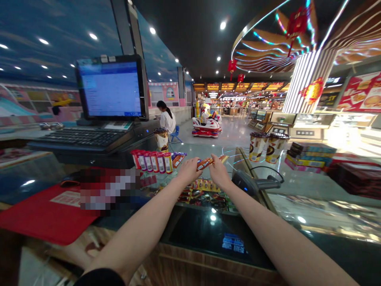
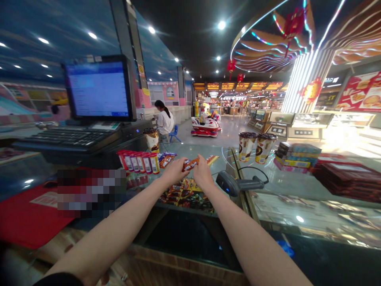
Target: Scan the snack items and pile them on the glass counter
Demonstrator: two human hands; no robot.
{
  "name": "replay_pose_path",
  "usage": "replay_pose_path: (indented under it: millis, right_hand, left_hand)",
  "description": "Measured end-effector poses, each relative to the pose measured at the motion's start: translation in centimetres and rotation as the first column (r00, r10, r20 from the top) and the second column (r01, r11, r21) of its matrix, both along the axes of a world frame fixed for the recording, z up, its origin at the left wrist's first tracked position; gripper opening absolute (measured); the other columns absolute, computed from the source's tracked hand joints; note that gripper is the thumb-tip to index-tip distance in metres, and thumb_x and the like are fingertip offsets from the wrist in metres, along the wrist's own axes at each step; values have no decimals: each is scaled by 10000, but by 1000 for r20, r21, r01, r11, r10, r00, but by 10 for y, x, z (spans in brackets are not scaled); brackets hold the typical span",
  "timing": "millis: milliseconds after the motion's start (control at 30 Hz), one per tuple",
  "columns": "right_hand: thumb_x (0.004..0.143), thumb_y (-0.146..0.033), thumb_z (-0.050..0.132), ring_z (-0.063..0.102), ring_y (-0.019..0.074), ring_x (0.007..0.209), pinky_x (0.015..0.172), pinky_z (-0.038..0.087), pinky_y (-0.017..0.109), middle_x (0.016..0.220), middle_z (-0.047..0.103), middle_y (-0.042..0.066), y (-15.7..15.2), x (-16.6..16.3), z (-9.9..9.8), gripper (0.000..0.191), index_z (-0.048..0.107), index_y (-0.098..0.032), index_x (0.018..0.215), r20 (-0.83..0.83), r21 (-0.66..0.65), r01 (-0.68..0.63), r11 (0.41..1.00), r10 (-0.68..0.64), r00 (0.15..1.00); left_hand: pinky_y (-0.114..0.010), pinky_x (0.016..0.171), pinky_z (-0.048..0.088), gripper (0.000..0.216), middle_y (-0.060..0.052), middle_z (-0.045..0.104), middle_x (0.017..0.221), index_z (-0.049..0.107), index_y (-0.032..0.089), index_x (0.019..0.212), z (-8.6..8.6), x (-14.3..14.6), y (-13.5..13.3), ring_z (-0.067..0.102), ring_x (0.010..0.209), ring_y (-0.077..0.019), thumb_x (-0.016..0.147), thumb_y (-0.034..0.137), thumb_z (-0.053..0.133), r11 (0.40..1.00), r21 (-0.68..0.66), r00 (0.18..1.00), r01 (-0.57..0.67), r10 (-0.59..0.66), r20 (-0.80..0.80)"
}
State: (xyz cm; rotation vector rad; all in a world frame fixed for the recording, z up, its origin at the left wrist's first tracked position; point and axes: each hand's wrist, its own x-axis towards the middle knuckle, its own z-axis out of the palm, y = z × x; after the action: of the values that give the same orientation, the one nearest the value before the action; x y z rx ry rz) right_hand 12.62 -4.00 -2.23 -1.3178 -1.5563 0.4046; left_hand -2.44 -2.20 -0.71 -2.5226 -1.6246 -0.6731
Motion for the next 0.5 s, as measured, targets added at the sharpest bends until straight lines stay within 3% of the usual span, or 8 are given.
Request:
replay_pose_path:
  millis: [100,200,333,500]
  right_hand:
    - [841,-82,421,485,254,1346,1148,331,421,1400,562,160,-1,0,-1,584,474,-112,1421,9,-55,9,998,-9,1000]
    - [834,-86,441,496,245,1337,1146,338,405,1379,583,134,1,2,-4,600,471,-142,1431,6,-79,14,997,-13,1000]
    - [831,-112,463,533,242,1296,1129,360,392,1359,602,120,4,5,-7,595,486,-159,1424,7,-84,20,996,-20,1000]
    - [832,-148,479,544,258,1275,1108,372,407,1355,599,144,7,5,-5,587,494,-142,1419,-25,-127,23,992,-27,999]
  left_hand:
    - [-448,1008,422,404,-176,667,1170,606,144,1211,4,-1,-3,605,1136,-331,822,253,614,992,29,988,-119,122,-97]
    - [-452,1021,409,361,-165,684,1153,643,153,1182,8,-2,-4,606,1138,-330,831,216,583,987,60,980,-152,158,-124]
    - [-407,964,457,325,-142,692,1129,659,161,1169,10,-7,1,634,1082,-288,872,201,534,993,41,992,-115,117,-48]
    - [-373,959,477,264,-128,705,1068,674,142,1107,12,-15,15,638,1053,-246,897,209,528,998,64,986,-10,-1,169]
